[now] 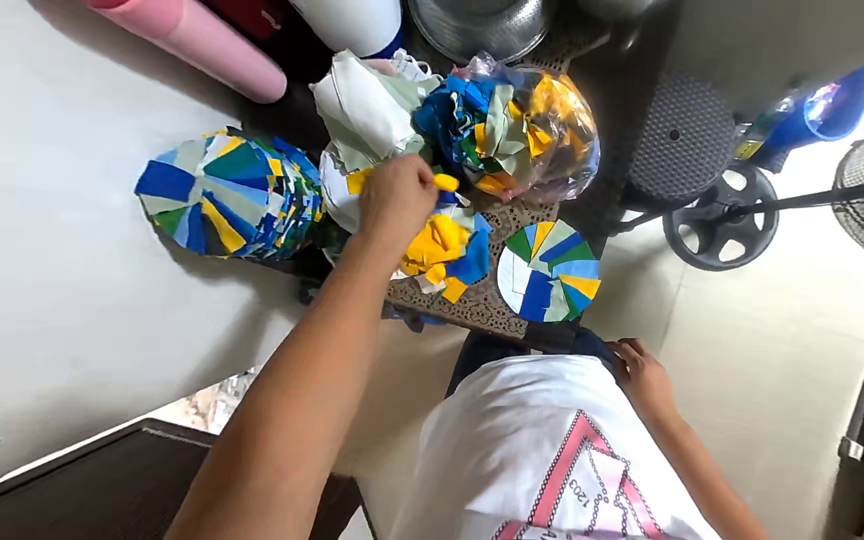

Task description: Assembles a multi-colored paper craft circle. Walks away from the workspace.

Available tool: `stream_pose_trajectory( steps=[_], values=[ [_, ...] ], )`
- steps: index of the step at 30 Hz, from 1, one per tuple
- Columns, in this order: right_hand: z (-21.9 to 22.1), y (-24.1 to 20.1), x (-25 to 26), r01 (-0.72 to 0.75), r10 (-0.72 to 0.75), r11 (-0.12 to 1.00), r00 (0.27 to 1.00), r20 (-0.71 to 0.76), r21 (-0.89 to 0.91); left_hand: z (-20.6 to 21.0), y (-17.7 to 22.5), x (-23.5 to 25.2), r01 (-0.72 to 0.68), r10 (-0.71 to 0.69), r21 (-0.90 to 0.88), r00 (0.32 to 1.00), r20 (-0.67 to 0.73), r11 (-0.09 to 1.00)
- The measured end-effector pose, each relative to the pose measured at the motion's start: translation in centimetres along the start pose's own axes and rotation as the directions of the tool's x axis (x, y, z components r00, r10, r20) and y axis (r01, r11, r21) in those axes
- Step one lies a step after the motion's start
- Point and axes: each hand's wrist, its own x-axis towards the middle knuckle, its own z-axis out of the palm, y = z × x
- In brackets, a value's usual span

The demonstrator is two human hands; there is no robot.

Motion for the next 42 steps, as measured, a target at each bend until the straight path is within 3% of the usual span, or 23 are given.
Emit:
stream_pose_trajectory(
  steps=[3, 6, 10, 16, 21, 25, 29, 31, 33, 35, 38, 40, 42],
  values=[
    [0.1, -0.4, 0.6, -0.003, 0.003, 1.000, 1.000, 0.020, 0.006, 0.0, -0.4, -1.5, 0.014, -0.011, 0.126, 1.000, -0.028, 0.992],
    [0.2, -0.5, 1.0, 0.006, -0.006, 1.000, 1.000, 0.024, 0.001, 3.2, 0.0, -3.6, -0.056, 0.045, 0.106, 0.994, 0.102, 0.993],
    [0.2, -0.7, 1.2, 0.013, -0.013, 1.000, 1.000, 0.020, -0.002, 7.3, 0.2, -4.3, -0.035, 0.028, 0.047, 0.991, 0.134, 0.998],
    [0.0, -0.9, 0.8, 0.006, -0.005, 1.000, 1.000, -0.014, 0.022, 7.5, 0.4, -3.8, -0.026, 0.028, -0.020, 0.991, 0.133, 0.999],
    [-1.3, -1.8, 0.9, 0.094, -0.085, 0.993, 0.988, -0.130, 0.064, 4.8, -0.9, -4.5, 0.013, 0.005, -0.351, 0.999, 0.051, 0.936],
    [-2.3, -5.1, 2.4, 0.232, -0.196, 0.957, 0.960, -0.202, 0.172, 4.3, -0.9, -6.4, 0.122, -0.097, -0.740, 0.992, 0.076, 0.662],
    [-2.3, -9.5, 4.8, 0.288, -0.258, 0.850, 0.958, -0.126, 0.442, 4.9, 0.5, -8.7, 0.122, -0.048, -0.899, 0.992, 0.113, 0.419],
    [-2.5, -11.5, 5.9, 0.175, -0.246, 0.722, 0.969, 0.012, 0.669, 5.3, 1.4, -10.0, 0.102, -0.032, -0.926, 0.995, 0.097, 0.363],
    [-2.5, -13.1, 6.7, 0.031, -0.252, 0.523, 0.960, 0.120, 0.852, 5.9, 2.2, -11.3, 0.061, -0.008, -0.943, 0.998, 0.062, 0.328],
    [-2.5, -13.9, 7.1, -0.084, -0.287, 0.345, 0.939, 0.190, 0.935, 6.6, 2.9, -12.5, 0.012, 0.009, -0.953, 1.000, 0.015, 0.302],
    [-2.8, -13.9, 7.8, -0.229, -0.347, 0.189, 0.894, 0.283, 0.955, 8.0, 3.9, -13.9, -0.076, -0.009, -0.959, 0.997, -0.081, 0.273],
    [-3.4, -13.6, 8.1, -0.255, -0.348, 0.189, 0.886, 0.308, 0.948, 9.2, 4.3, -14.7, -0.145, -0.023, -0.955, 0.987, -0.156, 0.258],
    [-4.4, -13.1, 8.6, -0.211, -0.356, 0.324, 0.876, 0.325, 0.922, 10.4, 4.2, -15.6, -0.138, -0.041, -0.969, 0.988, -0.149, 0.207]
  ],
)
